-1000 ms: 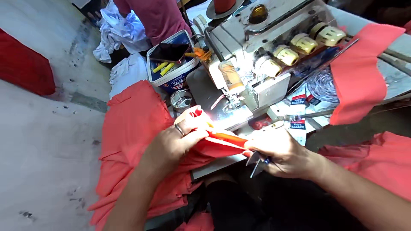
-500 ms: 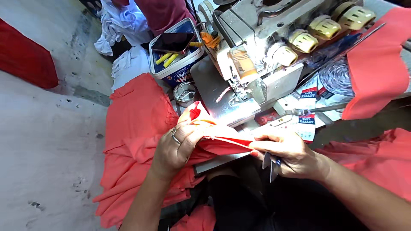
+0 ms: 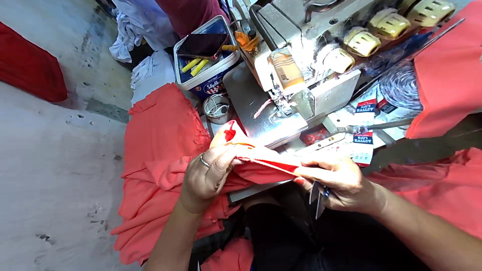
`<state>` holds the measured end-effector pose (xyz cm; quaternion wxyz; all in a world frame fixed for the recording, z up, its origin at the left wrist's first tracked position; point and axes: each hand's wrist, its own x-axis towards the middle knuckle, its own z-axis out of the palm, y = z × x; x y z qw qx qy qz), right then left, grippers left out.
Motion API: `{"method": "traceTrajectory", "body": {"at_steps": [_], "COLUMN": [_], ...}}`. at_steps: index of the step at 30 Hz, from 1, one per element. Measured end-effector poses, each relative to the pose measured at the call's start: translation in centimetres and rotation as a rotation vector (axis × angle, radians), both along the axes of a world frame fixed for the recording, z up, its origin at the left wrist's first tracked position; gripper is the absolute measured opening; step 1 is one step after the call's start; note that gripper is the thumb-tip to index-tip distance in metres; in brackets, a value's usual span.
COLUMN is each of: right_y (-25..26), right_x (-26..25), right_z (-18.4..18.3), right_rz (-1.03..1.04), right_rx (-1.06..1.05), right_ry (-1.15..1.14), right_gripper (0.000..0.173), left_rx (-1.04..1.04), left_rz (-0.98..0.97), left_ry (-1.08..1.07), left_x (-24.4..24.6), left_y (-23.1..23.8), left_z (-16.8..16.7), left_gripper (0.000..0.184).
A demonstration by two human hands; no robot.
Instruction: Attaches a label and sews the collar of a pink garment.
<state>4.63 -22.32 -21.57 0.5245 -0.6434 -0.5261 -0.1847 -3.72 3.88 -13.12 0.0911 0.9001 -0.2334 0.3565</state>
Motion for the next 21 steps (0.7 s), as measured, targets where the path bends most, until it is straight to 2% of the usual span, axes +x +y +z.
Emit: {"method": "traceTrajectory", "body": {"at_steps": [15,21], "right_y": [0.2,0.2], "right_x": [-0.1,0.0], "right_z": [-0.2,-0.2], "right_rz": [0.019,0.010], "right_rx": [0.001,-0.016], "right_ry": [0.124,0.143], "right_gripper": [0.022,0.022], "left_rx": [-0.028,-0.061], "left_rz": [0.034,0.050], "left_ry": [0.338,0.369], "left_x": [0.6,1.0], "left_y": [-0.5,-0.4], "left_z": [1.3,1.0], "left_gripper": [0.020,0.019]}}
